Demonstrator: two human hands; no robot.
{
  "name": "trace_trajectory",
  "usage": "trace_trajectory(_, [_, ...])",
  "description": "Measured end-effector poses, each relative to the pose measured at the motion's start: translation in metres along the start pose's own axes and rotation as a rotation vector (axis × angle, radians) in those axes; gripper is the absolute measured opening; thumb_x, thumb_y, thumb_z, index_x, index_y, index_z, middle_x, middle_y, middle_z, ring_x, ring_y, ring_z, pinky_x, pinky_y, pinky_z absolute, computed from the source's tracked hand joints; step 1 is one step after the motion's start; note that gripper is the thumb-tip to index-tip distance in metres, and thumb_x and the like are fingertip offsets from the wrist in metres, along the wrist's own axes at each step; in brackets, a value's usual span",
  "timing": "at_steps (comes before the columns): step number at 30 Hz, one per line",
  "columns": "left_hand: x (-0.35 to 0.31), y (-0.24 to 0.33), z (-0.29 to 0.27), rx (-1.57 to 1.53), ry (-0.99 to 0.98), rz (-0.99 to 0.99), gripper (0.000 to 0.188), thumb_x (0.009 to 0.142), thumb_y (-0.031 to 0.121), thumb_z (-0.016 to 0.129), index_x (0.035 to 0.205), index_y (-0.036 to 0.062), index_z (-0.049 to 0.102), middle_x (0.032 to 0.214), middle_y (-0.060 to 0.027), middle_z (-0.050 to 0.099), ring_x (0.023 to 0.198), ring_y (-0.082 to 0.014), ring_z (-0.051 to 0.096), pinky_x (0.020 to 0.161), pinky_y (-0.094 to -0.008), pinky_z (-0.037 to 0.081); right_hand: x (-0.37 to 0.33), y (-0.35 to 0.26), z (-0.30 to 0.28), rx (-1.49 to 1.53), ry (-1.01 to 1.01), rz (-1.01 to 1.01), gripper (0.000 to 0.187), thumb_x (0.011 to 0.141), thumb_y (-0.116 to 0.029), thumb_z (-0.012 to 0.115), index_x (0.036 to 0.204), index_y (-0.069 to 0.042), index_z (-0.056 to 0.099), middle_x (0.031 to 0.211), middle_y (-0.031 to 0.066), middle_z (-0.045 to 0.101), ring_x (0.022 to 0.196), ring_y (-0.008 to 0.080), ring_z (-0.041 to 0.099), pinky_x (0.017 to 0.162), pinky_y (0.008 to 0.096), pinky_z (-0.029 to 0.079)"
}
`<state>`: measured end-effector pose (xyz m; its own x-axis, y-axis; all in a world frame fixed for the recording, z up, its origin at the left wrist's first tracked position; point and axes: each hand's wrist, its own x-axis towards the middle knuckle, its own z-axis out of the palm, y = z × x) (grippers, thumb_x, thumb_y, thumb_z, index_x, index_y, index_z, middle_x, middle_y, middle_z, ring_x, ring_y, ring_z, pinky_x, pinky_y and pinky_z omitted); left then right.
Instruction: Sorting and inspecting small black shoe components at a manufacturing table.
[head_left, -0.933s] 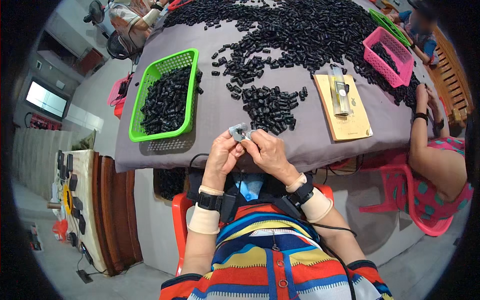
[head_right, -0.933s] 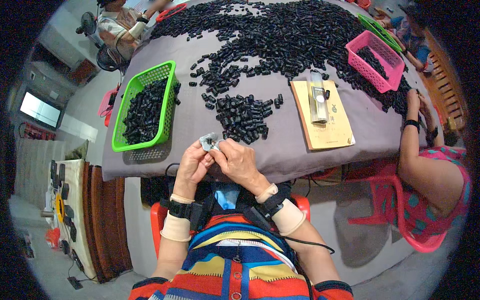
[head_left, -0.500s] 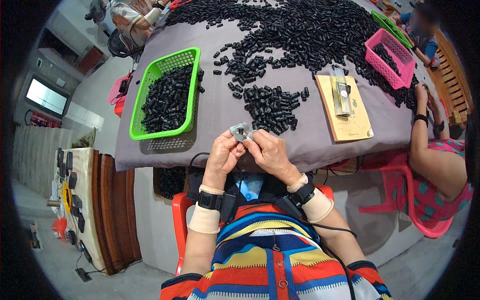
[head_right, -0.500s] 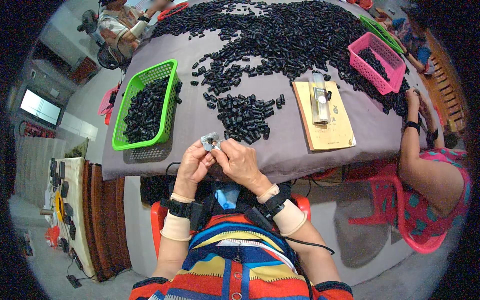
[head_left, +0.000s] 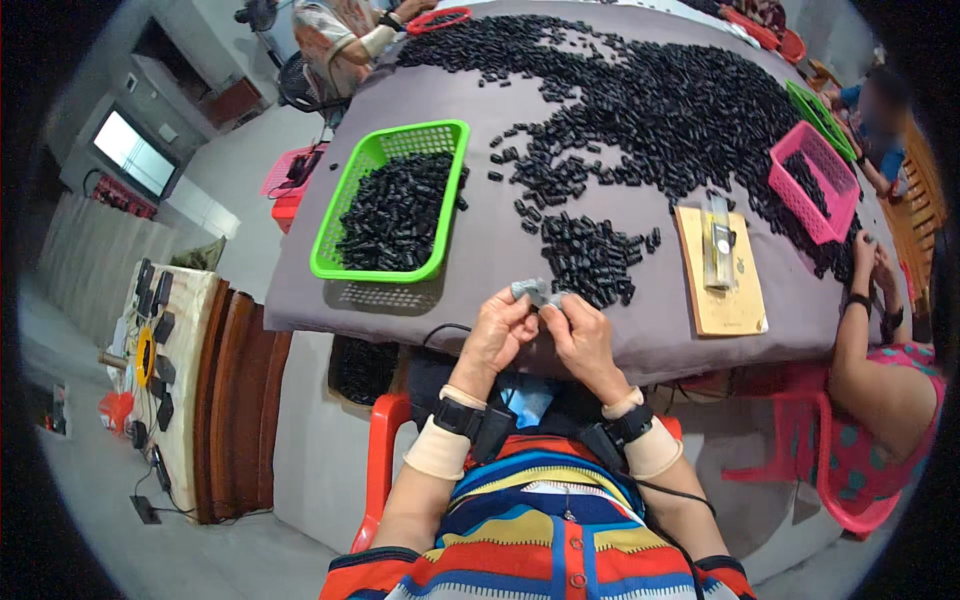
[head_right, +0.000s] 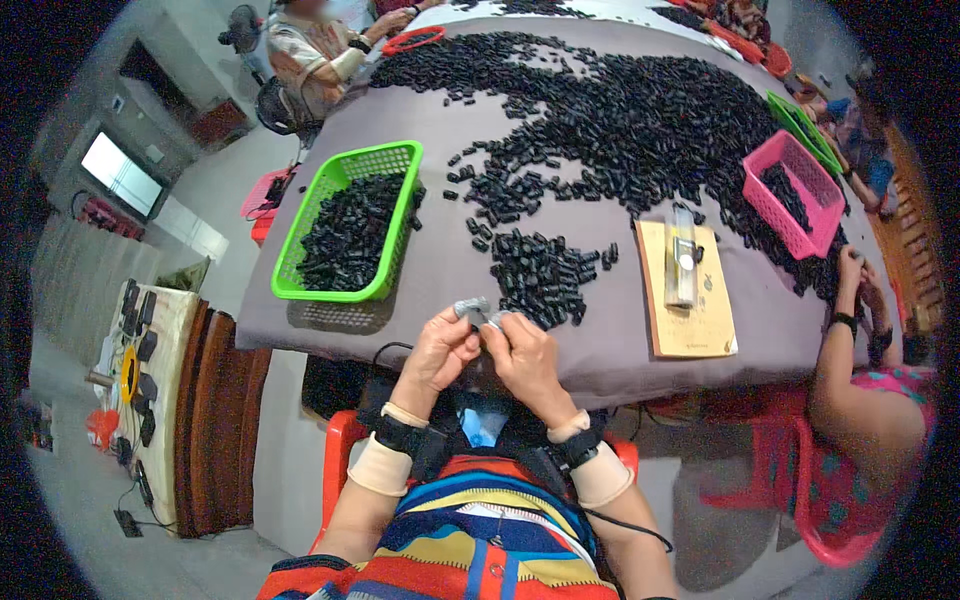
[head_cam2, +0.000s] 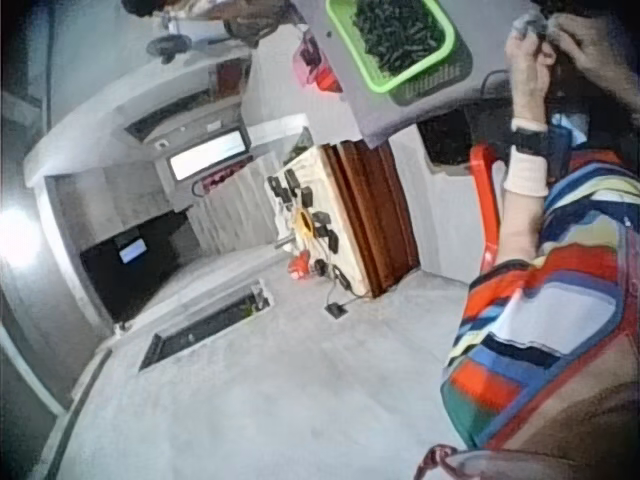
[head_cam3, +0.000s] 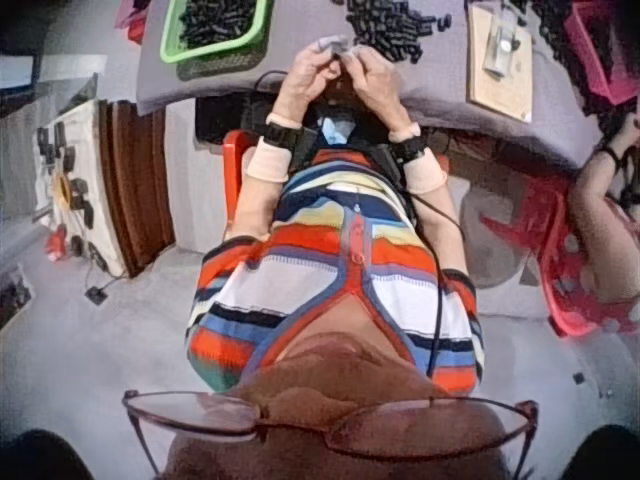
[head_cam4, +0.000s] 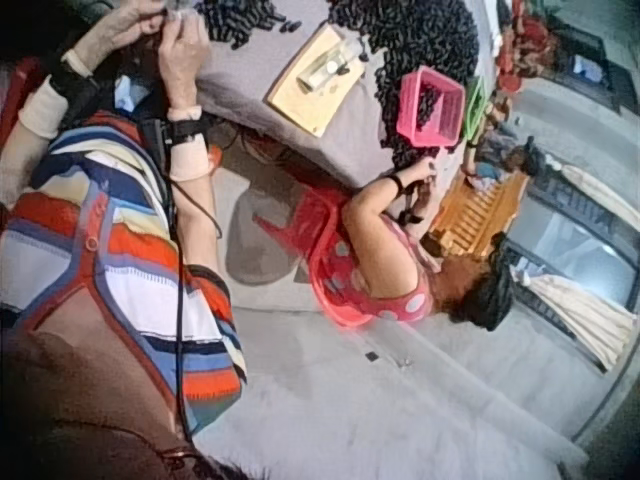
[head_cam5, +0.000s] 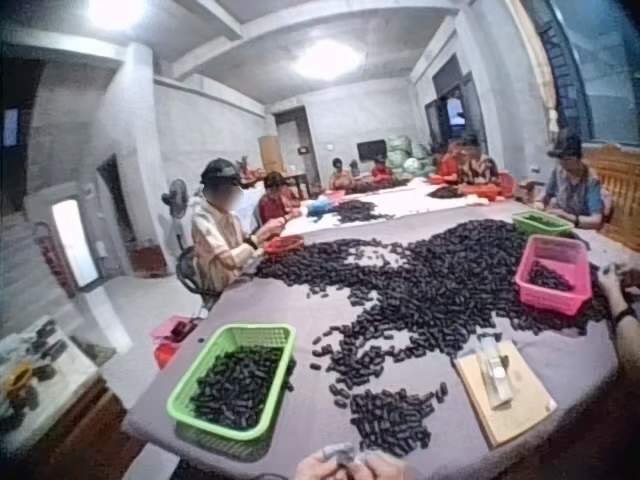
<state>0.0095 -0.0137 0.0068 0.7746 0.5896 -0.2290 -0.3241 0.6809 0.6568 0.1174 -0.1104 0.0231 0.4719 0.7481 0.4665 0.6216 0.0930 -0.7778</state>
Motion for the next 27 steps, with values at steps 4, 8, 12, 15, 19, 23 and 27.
trace_trajectory(4, [-0.006,0.012,0.008,0.108,0.023,0.015,0.018,0.086,0.008,0.056,0.104,0.0028,0.056,0.078,-0.0030,0.059,0.055,-0.0081,0.053,0.045,-0.0181,0.041,-0.002,0.007,-0.002,0.200,0.004,0.114,0.020,0.085,-0.013,0.056,0.072,0.000,0.049,0.062,0.0128,0.047,0.052,0.0268,0.046,0.048,0.0345,0.036])
trace_trajectory(8, [-0.008,0.075,0.017,0.477,0.165,0.301,0.021,0.083,0.006,0.058,0.104,0.0020,0.057,0.074,-0.0022,0.059,0.053,-0.0079,0.054,0.044,-0.0172,0.043,0.002,0.008,-0.007,0.189,0.021,0.114,0.022,0.086,-0.014,0.056,0.071,0.001,0.048,0.060,0.0122,0.046,0.051,0.0223,0.042,0.048,0.0329,0.035])
trace_trajectory(12, [0.002,0.143,0.016,0.668,0.392,0.667,0.027,0.081,0.004,0.060,0.107,0.0008,0.056,0.081,-0.0037,0.059,0.056,-0.0078,0.054,0.045,-0.0180,0.043,0.004,0.013,-0.002,0.203,-0.002,0.124,0.023,0.086,-0.015,0.055,0.071,0.001,0.048,0.059,0.0112,0.045,0.050,0.0200,0.041,0.047,0.0321,0.034])
trace_trajectory(15, [0.005,0.132,0.021,0.774,0.381,0.732,0.030,0.080,0.003,0.060,0.110,0.0020,0.057,0.082,-0.0034,0.058,0.057,-0.0063,0.052,0.045,-0.0169,0.040,0.005,0.015,-0.004,0.235,0.016,0.196,0.025,0.087,-0.016,0.055,0.070,0.001,0.047,0.056,0.0101,0.044,0.049,0.0176,0.038,0.048,0.0308,0.034])
trace_trajectory(19, [0.031,0.082,0.022,1.017,0.292,0.447,0.020,0.078,0.004,0.059,0.098,0.0016,0.063,0.078,-0.0024,0.057,0.053,-0.0071,0.052,0.045,-0.0199,0.041,0.006,0.010,-0.004,0.289,0.047,0.217,0.026,0.087,-0.016,0.055,0.070,0.001,0.046,0.056,0.0103,0.044,0.049,0.0179,0.038,0.048,0.0310,0.034])
trace_trajectory(23, [0.078,0.059,0.010,1.350,0.243,0.599,0.020,0.072,0.002,0.060,0.091,-0.0005,0.062,0.083,-0.0099,0.056,0.066,-0.0202,0.059,0.058,-0.0289,0.047,0.004,0.012,-0.003,0.298,0.043,0.189,0.027,0.087,-0.017,0.055,0.070,0.001,0.045,0.057,0.0113,0.043,0.050,0.0195,0.037,0.048,0.0322,0.034])
trace_trajectory(27, [0.104,0.048,0.001,1.671,0.190,0.760,0.021,0.068,-0.001,0.059,0.090,-0.0008,0.059,0.092,-0.0146,0.052,0.084,-0.0311,0.055,0.071,-0.0354,0.046,0.002,0.016,-0.002,0.276,0.010,0.197,0.027,0.087,-0.017,0.055,0.069,0.001,0.044,0.058,0.0129,0.043,0.050,0.0212,0.038,0.049,0.0332,0.034])
